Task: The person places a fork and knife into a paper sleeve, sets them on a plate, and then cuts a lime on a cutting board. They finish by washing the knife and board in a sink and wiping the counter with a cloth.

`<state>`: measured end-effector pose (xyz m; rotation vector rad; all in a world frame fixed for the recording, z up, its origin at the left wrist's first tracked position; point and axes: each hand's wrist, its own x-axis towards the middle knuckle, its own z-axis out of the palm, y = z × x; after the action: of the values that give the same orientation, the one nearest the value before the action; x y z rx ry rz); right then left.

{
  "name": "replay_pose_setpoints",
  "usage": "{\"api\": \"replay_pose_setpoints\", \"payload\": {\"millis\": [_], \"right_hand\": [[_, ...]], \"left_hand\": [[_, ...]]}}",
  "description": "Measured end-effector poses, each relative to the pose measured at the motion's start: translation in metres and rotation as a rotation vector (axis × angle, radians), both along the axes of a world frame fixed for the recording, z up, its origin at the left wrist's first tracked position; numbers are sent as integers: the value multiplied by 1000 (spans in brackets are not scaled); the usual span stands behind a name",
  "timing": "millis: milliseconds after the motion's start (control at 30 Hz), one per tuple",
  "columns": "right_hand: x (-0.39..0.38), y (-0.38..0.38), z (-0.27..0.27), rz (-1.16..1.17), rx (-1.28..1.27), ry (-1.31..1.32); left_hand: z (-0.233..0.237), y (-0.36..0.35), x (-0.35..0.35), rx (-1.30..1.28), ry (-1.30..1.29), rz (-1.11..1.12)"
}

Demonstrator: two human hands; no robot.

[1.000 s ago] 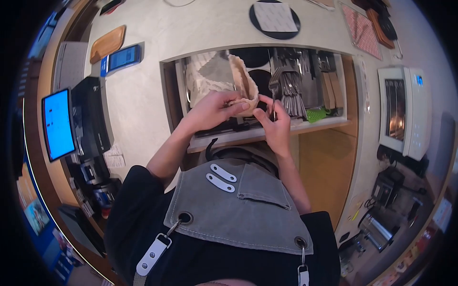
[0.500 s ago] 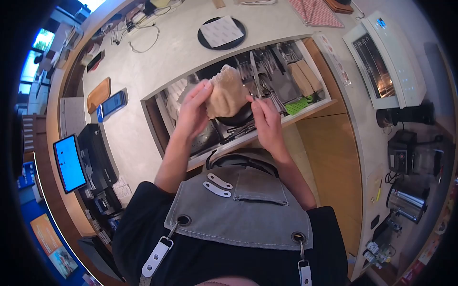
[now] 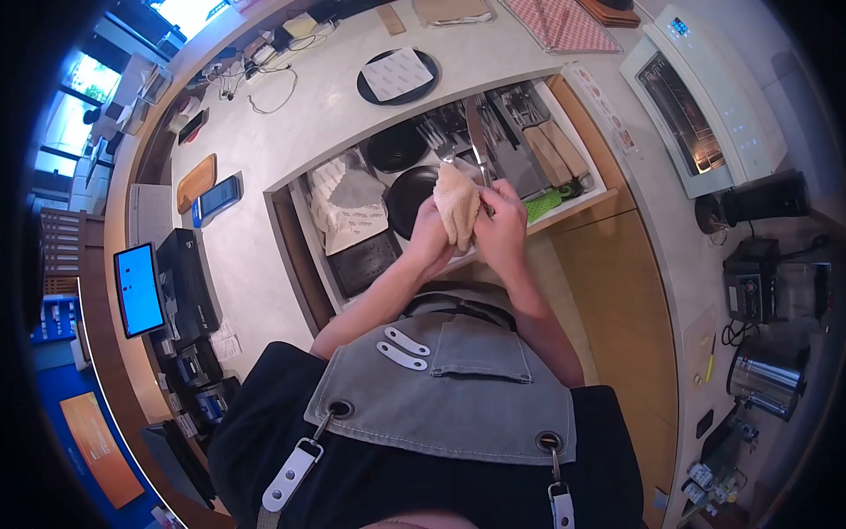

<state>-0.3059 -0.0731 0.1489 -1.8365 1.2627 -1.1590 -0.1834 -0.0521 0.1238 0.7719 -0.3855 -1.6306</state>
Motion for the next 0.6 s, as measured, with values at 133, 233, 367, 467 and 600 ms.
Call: {"api": "replay_pose_setpoints", "payload": {"millis": [133,233,367,467,600], "right_hand": [[-10,5,1,-7,-54,71],[-13,6,2,-16,-80,103],[-12,7,5,-11,-103,120],[-10,6,5,13,-191,157],[-6,5,9,36,-177,189]], "left_hand": [[0,2,-18,-43,57,97],[1,-2,-23,-62,16,170],[7,-13,-22,-73,21,297],[16,-17,-17,-107,53,305],[24,-18,-9,-65,86,318]]}}
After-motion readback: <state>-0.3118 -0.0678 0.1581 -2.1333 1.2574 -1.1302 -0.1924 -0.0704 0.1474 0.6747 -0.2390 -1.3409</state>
